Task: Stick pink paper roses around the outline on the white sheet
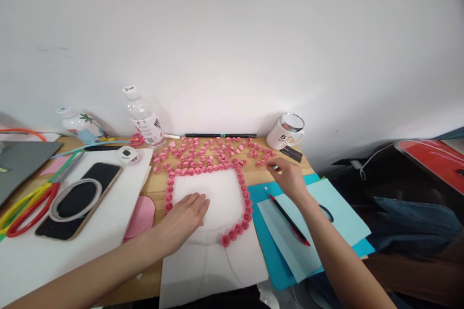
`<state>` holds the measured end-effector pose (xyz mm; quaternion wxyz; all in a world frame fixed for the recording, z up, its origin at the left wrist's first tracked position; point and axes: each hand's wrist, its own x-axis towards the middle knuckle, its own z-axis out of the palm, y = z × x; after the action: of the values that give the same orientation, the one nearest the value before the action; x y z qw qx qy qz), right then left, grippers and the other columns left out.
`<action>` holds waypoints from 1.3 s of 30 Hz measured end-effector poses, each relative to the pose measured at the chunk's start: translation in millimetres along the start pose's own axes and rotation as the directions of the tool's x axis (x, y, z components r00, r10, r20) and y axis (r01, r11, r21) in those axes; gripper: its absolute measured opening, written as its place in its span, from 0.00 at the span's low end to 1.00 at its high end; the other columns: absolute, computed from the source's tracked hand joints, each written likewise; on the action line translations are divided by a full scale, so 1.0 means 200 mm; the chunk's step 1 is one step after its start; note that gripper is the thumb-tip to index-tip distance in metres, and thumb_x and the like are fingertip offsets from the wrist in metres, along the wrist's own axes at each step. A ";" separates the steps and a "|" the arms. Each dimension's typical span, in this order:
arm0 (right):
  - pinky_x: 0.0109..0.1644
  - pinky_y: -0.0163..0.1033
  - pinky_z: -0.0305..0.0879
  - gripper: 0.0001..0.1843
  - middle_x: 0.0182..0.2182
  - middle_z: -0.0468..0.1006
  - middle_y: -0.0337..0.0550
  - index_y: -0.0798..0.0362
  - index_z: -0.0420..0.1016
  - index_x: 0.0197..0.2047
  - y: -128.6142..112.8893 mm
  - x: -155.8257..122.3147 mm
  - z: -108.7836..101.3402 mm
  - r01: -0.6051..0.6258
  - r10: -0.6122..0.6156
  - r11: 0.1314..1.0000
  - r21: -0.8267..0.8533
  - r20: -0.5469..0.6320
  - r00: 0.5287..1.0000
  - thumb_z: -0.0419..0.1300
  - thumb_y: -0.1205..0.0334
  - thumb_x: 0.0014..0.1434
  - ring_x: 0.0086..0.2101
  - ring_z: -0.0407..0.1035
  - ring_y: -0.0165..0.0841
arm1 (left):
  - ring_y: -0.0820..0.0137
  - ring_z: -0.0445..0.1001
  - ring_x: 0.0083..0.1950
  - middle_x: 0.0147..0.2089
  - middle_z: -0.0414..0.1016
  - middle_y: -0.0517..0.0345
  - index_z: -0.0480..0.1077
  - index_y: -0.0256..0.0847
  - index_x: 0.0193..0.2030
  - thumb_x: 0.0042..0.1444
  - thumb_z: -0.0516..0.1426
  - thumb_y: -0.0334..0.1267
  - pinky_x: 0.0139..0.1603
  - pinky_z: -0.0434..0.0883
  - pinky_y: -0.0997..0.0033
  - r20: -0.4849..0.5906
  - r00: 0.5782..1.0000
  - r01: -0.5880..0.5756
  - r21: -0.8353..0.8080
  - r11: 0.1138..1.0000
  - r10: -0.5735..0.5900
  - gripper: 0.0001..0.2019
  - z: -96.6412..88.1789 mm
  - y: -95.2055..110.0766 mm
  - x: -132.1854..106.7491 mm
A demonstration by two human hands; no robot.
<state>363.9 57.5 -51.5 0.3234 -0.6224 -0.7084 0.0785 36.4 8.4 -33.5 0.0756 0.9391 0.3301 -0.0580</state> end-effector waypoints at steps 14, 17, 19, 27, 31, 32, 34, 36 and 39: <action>0.39 0.36 0.64 0.09 0.32 0.80 0.47 0.56 0.79 0.34 0.15 0.48 0.17 -0.079 0.097 0.963 -0.257 0.057 0.994 0.57 0.67 0.52 0.33 0.73 0.35 | 0.62 0.64 0.62 0.60 0.67 0.41 0.69 0.31 0.52 0.59 0.53 0.30 0.61 0.62 0.66 -0.041 0.997 -0.063 0.160 0.985 0.070 0.14 0.12 -0.03 -0.04; 0.38 0.36 0.64 0.09 0.31 0.80 0.48 0.57 0.78 0.34 0.14 0.55 0.26 -0.125 0.152 0.948 -0.291 0.072 0.986 0.58 0.64 0.53 0.33 0.73 0.36 | 0.60 0.64 0.62 0.59 0.67 0.39 0.69 0.29 0.51 0.58 0.54 0.29 0.61 0.62 0.64 -0.074 0.993 -0.078 0.159 0.984 0.090 0.14 0.15 -0.04 -0.04; 0.39 0.37 0.64 0.09 0.31 0.80 0.48 0.57 0.78 0.34 0.12 0.58 0.31 -0.153 0.187 0.937 -0.315 0.081 0.979 0.58 0.62 0.54 0.33 0.73 0.36 | 0.60 0.63 0.63 0.59 0.67 0.38 0.68 0.28 0.51 0.57 0.54 0.29 0.62 0.61 0.63 -0.107 0.989 -0.085 0.130 0.988 0.099 0.15 0.17 -0.05 -0.05; 0.44 0.42 0.64 0.11 0.34 0.80 0.55 0.59 0.79 0.37 0.08 0.63 0.39 -0.218 0.278 0.900 -0.379 0.113 0.954 0.58 0.66 0.53 0.38 0.73 0.42 | 0.61 0.57 0.66 0.62 0.63 0.40 0.64 0.32 0.56 0.59 0.53 0.31 0.64 0.57 0.60 -0.138 0.987 -0.068 0.076 0.995 0.079 0.18 0.27 -0.06 -0.07; 0.41 0.38 0.65 0.10 0.33 0.80 0.50 0.56 0.79 0.36 0.08 0.63 0.38 -0.198 0.264 0.912 -0.359 0.146 0.953 0.58 0.65 0.53 0.37 0.74 0.39 | 0.61 0.58 0.66 0.61 0.65 0.40 0.65 0.31 0.54 0.58 0.54 0.30 0.64 0.56 0.60 -0.166 0.983 -0.069 0.082 0.994 0.081 0.17 0.27 -0.06 -0.07; 0.40 0.36 0.65 0.10 0.33 0.81 0.49 0.56 0.79 0.36 0.08 0.63 0.38 -0.183 0.250 0.920 -0.347 0.159 0.955 0.57 0.65 0.53 0.36 0.74 0.37 | 0.61 0.58 0.66 0.61 0.65 0.39 0.65 0.30 0.54 0.58 0.54 0.30 0.64 0.56 0.60 -0.172 0.981 -0.074 0.080 0.994 0.087 0.17 0.27 -0.06 -0.07; 0.39 0.35 0.65 0.10 0.33 0.81 0.46 0.56 0.79 0.36 0.08 0.64 0.38 -0.152 0.219 0.934 -0.323 0.183 0.958 0.56 0.64 0.55 0.35 0.74 0.36 | 0.61 0.58 0.65 0.61 0.65 0.38 0.65 0.29 0.54 0.58 0.54 0.30 0.64 0.56 0.61 -0.175 0.980 -0.080 0.076 0.994 0.092 0.17 0.26 -0.06 -0.07; 0.39 0.34 0.65 0.12 0.34 0.81 0.46 0.56 0.79 0.38 0.07 0.64 0.38 -0.116 0.183 0.947 -0.301 0.203 0.962 0.55 0.65 0.57 0.35 0.74 0.34 | 0.61 0.59 0.65 0.61 0.65 0.38 0.66 0.29 0.54 0.58 0.53 0.30 0.64 0.57 0.60 -0.174 0.981 -0.073 0.076 0.994 0.085 0.16 0.24 -0.05 -0.07; 0.41 0.32 0.65 0.13 0.37 0.81 0.45 0.56 0.77 0.42 0.02 0.66 0.40 -0.035 0.102 0.964 -0.265 0.245 0.964 0.53 0.68 0.58 0.36 0.73 0.32 | 0.61 0.60 0.65 0.61 0.65 0.39 0.66 0.30 0.54 0.59 0.52 0.30 0.63 0.58 0.61 -0.157 0.984 -0.068 0.092 0.993 0.082 0.17 0.21 -0.05 -0.07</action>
<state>320.3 205.0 -67.9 0.1425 -0.6681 -0.7263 0.0763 17.9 -0.4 -73.7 0.0104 0.9549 0.2967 0.0063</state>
